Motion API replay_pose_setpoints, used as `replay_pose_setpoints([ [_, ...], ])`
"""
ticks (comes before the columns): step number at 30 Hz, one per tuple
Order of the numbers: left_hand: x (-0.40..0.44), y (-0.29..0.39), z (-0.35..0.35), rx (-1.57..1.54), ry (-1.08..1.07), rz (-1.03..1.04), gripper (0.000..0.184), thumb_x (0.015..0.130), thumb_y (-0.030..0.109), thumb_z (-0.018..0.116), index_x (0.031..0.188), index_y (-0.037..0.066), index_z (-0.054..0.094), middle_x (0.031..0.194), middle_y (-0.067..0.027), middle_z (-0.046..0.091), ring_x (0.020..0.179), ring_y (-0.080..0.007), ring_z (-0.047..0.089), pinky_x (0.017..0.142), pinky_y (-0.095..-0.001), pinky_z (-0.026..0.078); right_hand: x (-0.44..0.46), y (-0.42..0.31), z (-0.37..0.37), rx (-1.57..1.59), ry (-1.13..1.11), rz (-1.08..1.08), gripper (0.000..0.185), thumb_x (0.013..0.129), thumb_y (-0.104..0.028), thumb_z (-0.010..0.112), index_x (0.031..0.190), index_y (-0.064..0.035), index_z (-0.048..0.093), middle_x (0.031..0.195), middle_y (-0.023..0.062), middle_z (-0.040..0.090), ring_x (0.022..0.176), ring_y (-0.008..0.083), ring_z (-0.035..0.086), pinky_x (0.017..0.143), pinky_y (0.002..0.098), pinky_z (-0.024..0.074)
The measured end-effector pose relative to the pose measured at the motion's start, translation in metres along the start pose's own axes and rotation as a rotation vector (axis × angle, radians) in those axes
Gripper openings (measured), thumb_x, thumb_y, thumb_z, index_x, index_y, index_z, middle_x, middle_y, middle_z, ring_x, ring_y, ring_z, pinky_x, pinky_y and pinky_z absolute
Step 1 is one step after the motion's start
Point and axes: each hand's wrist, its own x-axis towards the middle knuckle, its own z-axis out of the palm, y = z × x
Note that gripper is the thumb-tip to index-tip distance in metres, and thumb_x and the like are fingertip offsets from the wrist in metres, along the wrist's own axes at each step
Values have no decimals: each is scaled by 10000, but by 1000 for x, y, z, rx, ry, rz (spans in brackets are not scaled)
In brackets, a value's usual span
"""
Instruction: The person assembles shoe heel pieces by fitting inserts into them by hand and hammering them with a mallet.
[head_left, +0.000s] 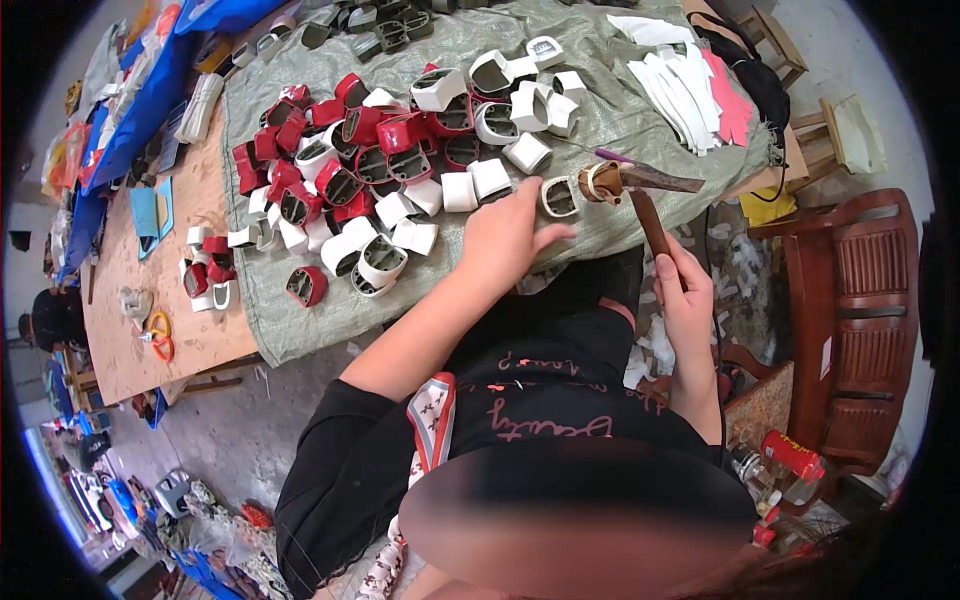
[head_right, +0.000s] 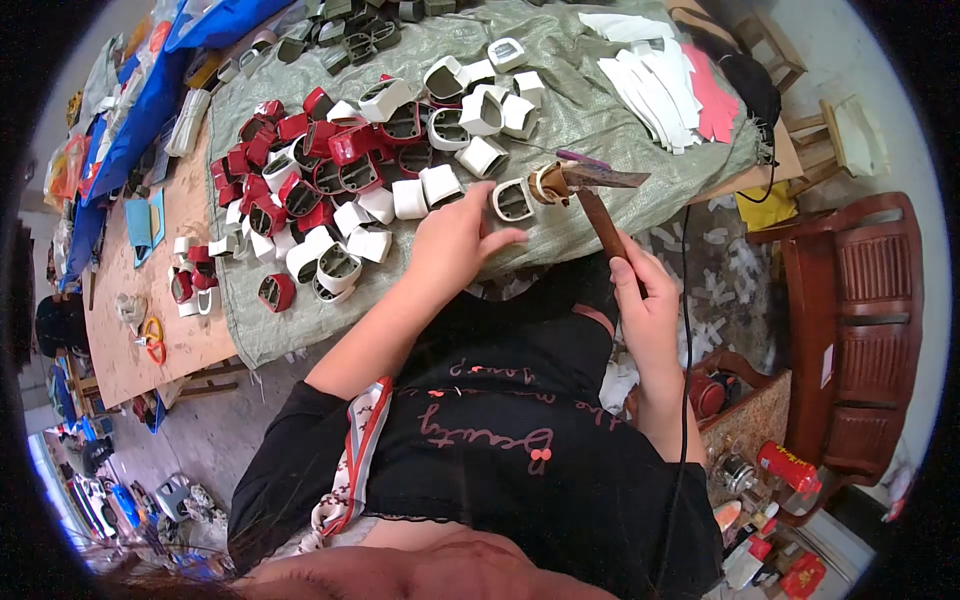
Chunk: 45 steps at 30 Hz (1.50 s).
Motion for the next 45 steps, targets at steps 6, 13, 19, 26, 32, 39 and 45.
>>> replay_pose_setpoints([
  [6,0,-1,4,53,-15,-13,498,876,427,731,1148,34,589,854,-165,711,786,-373,702,659,-469,542,8,-4,-1,-61,3,-20,373,1044,-158,595,1392,-24,610,895,-26,566,661,22,453,566,172,341],
  [13,-1,0,7,8,-17,-60,467,861,432,743,1150,80,639,844,-132,711,798,-358,702,662,-457,539,20,-38,8,-163,71,-167,339,1015,-94,604,1340,0,632,1058,87,690,928,150,609,850,270,473],
  [19,-9,-8,19,-6,154,25,456,856,401,768,1208,125,680,771,-77,680,684,-285,673,596,-419,510,18,-18,3,-151,-36,-30,371,1038,-116,575,1384,16,592,1098,70,683,954,144,604,854,284,472],
  [26,-54,-6,-17,-212,246,118,486,810,346,810,1216,105,693,787,-63,685,613,-219,641,561,-350,509,72,-4,9,-419,276,-283,379,1010,-140,594,1374,-36,606,1080,135,662,1002,253,635,887,354,484],
  [32,-143,-67,-121,-244,856,-60,420,789,145,821,1171,21,697,804,-13,687,649,-86,595,585,-254,452,126,44,0,-843,192,-263,392,972,-199,645,1350,-96,642,1116,172,628,1029,342,612,908,381,487],
  [39,-246,-244,-221,357,1149,-617,499,820,344,828,1171,15,694,1148,-126,639,1118,-284,572,943,-397,438,69,-129,66,684,-211,-478,747,995,-323,655,1588,-55,288,1367,97,483,1095,232,556,844,402,539],
  [45,-239,-292,-212,360,899,-782,641,830,475,795,1266,25,663,1325,-189,561,1281,-391,479,1100,-490,354,9,-252,63,1123,-769,-616,648,970,-222,673,1446,-5,290,1222,115,484,942,225,558,619,376,536],
])
